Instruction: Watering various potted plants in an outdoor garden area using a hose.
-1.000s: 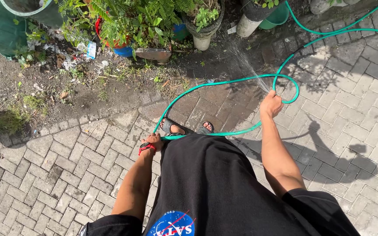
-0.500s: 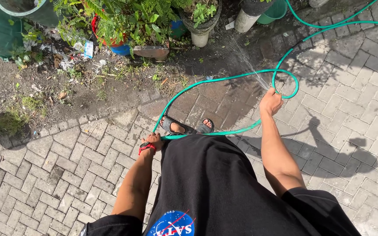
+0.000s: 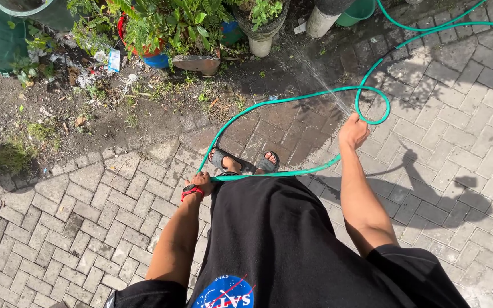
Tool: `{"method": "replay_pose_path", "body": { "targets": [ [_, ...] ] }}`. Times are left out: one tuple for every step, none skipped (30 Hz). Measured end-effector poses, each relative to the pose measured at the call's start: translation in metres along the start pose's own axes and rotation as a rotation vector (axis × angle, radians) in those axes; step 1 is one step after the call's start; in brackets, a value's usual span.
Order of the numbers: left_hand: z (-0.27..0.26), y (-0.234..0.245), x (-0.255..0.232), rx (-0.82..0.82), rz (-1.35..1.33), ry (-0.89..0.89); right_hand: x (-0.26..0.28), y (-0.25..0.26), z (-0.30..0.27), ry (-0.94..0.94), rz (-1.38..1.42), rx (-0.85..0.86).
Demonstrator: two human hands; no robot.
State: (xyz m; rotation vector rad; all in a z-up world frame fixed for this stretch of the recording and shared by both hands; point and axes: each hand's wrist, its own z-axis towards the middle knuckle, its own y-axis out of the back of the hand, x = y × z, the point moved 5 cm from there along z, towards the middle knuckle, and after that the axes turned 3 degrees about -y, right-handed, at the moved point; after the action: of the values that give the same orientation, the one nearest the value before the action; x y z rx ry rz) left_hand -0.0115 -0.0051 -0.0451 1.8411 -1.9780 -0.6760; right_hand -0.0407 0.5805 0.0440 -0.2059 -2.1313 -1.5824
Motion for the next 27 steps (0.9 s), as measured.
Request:
{"method": "replay_pose_path", "body": {
  "targets": [
    [0.0,-0.001,0.001,0.001,0.001,0.0,0.001,0.002,-0.001,-0.001,-0.001,0.0],
    [0.0,-0.002,0.001,-0.001,-0.004,-0.002,0.001,0.004,-0.001,-0.01,0.017,0.013],
    [0.0,-0.003,0.002,-0.002,-0.009,-0.003,0.0,0.005,-0.002,-0.02,0.034,0.026],
    [-0.001,-0.005,0.002,-0.001,-0.008,-0.004,0.0,0.006,-0.002,-0.021,0.033,0.026],
    [-0.001,-0.006,0.002,0.008,0.002,-0.005,-0.001,0.008,-0.003,-0.034,0.058,0.008],
    [-0.002,-0.006,0.003,0.018,0.011,-0.005,-0.002,0.01,-0.002,-0.047,0.083,-0.01],
    [-0.002,-0.005,0.001,0.019,0.014,-0.008,-0.003,0.01,-0.003,-0.05,0.083,-0.013],
    [-0.003,-0.004,0.0,0.024,0.02,-0.008,-0.002,0.011,-0.004,-0.018,0.069,-0.033],
    [-0.004,-0.004,-0.001,0.029,0.025,-0.007,-0.001,0.012,-0.006,0.014,0.055,-0.051],
    [-0.004,-0.004,-0.001,0.03,0.027,-0.008,-0.003,0.013,-0.005,0.012,0.054,-0.052],
    [-0.004,-0.004,-0.002,0.026,0.023,-0.009,-0.002,0.013,-0.004,0.036,0.06,-0.041],
    [-0.004,-0.003,-0.002,0.022,0.02,-0.009,-0.002,0.013,-0.003,0.06,0.066,-0.031],
    [-0.004,-0.004,-0.002,0.022,0.02,-0.009,-0.001,0.015,-0.001,0.06,0.066,-0.03],
    [-0.004,-0.004,-0.002,0.018,0.015,-0.009,-0.006,0.019,0.001,-0.033,0.133,-0.052],
    [-0.004,-0.003,-0.002,0.015,0.012,-0.011,-0.012,0.023,0.004,-0.129,0.199,-0.076],
    [-0.004,-0.003,-0.002,0.016,0.015,-0.013,-0.011,0.026,0.002,-0.132,0.199,-0.078],
    [-0.004,-0.002,-0.004,0.024,0.026,-0.016,-0.01,0.03,0.002,-0.131,0.251,-0.092],
    [-0.004,-0.001,-0.005,0.031,0.037,-0.018,-0.01,0.034,0.001,-0.131,0.302,-0.106],
    [-0.002,-0.003,-0.005,0.031,0.039,-0.021,-0.013,0.032,0.005,-0.132,0.303,-0.109],
    [0.0,-0.005,-0.006,0.033,0.046,-0.022,-0.014,0.03,0.008,-0.088,0.267,-0.126],
    [0.001,-0.008,-0.004,0.036,0.052,-0.019,-0.015,0.027,0.01,-0.043,0.23,-0.139],
    [0.001,-0.01,-0.005,0.037,0.052,-0.018,-0.011,0.032,0.008,-0.043,0.229,-0.138],
    [0.001,-0.011,-0.005,0.032,0.043,-0.021,-0.011,0.038,0.006,-0.096,0.23,-0.141],
    [0.002,-0.011,-0.006,0.028,0.035,-0.024,-0.01,0.043,0.004,-0.148,0.23,-0.143],
    [0.002,-0.01,-0.008,0.029,0.037,-0.026,-0.01,0.045,0.004,-0.151,0.23,-0.146],
    [0.003,-0.009,-0.01,0.033,0.037,-0.028,-0.01,0.047,0.005,-0.13,0.246,-0.147],
    [0.002,-0.009,-0.012,0.036,0.036,-0.027,-0.009,0.049,0.005,-0.107,0.261,-0.146]
  ]
}}
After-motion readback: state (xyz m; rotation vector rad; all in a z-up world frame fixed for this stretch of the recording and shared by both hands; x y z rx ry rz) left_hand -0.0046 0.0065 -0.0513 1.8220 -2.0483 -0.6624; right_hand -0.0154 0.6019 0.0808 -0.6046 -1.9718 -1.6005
